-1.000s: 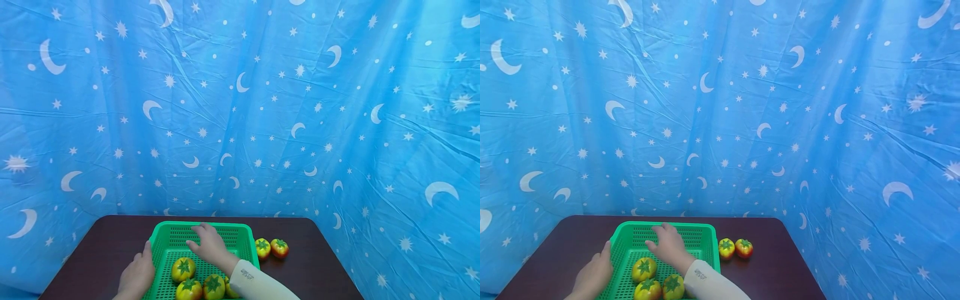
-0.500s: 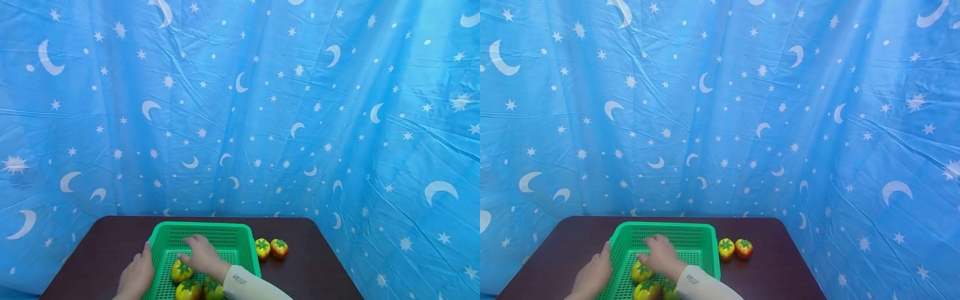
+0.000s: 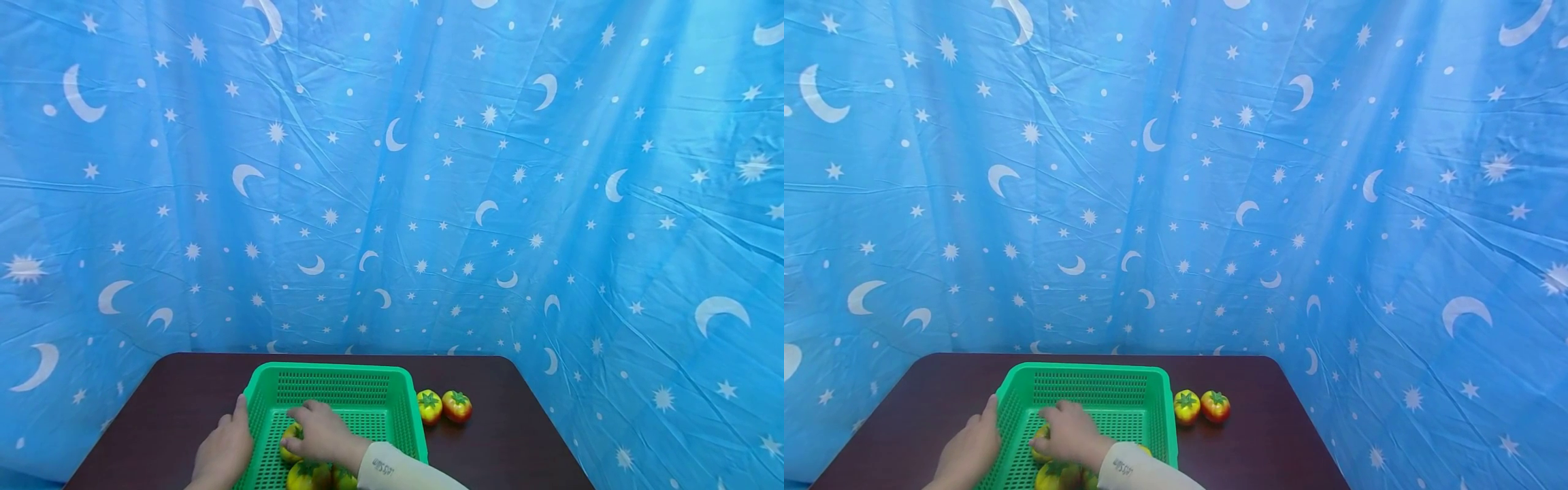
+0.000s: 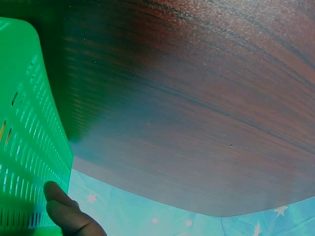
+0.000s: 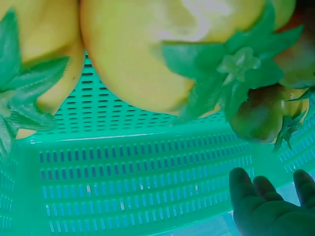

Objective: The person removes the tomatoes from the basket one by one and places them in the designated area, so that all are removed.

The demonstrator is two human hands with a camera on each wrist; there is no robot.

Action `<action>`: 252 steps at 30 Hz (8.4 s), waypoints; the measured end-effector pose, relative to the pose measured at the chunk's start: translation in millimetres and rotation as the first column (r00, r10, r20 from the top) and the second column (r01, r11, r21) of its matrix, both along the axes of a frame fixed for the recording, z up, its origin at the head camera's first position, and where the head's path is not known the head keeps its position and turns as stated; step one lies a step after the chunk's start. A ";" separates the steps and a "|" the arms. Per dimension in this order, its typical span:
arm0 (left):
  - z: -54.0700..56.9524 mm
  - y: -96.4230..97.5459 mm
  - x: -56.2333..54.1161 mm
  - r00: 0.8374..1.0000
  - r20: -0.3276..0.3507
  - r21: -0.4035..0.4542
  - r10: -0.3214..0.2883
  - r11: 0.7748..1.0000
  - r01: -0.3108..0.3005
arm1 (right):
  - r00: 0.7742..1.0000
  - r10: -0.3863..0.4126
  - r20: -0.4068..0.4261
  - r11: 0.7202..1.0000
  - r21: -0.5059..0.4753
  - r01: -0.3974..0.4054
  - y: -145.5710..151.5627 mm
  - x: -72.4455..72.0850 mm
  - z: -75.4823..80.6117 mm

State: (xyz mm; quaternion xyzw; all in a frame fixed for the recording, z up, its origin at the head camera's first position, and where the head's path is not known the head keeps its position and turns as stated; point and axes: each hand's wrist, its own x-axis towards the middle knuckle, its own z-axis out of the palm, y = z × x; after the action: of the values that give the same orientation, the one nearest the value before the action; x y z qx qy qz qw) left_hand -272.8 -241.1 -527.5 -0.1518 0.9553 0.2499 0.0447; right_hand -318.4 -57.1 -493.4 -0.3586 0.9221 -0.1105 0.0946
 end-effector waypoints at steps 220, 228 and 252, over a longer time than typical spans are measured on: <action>-1.8 4.3 2.2 0.999 -0.029 0.011 0.019 1.000 -0.019 | 0.844 -0.530 0.079 0.782 -0.338 0.523 247.7 -46.4 -57.7; -1.9 3.5 0.6 1.000 -0.018 0.004 0.025 1.000 -0.025 | 0.851 -0.523 0.044 0.791 -0.347 0.504 246.3 -43.5 -64.0; 0.5 3.4 3.0 1.000 -0.016 0.023 0.010 1.000 -0.010 | 0.827 -0.555 0.094 0.768 -0.324 0.552 243.4 -42.0 -73.4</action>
State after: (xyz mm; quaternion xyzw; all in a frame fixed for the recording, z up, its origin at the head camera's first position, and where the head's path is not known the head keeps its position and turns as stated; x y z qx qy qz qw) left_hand -269.8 -237.7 -527.0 -0.1541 0.9519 0.2623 0.0377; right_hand -360.4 186.3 -566.8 -0.0824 0.9540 -0.2883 -0.0085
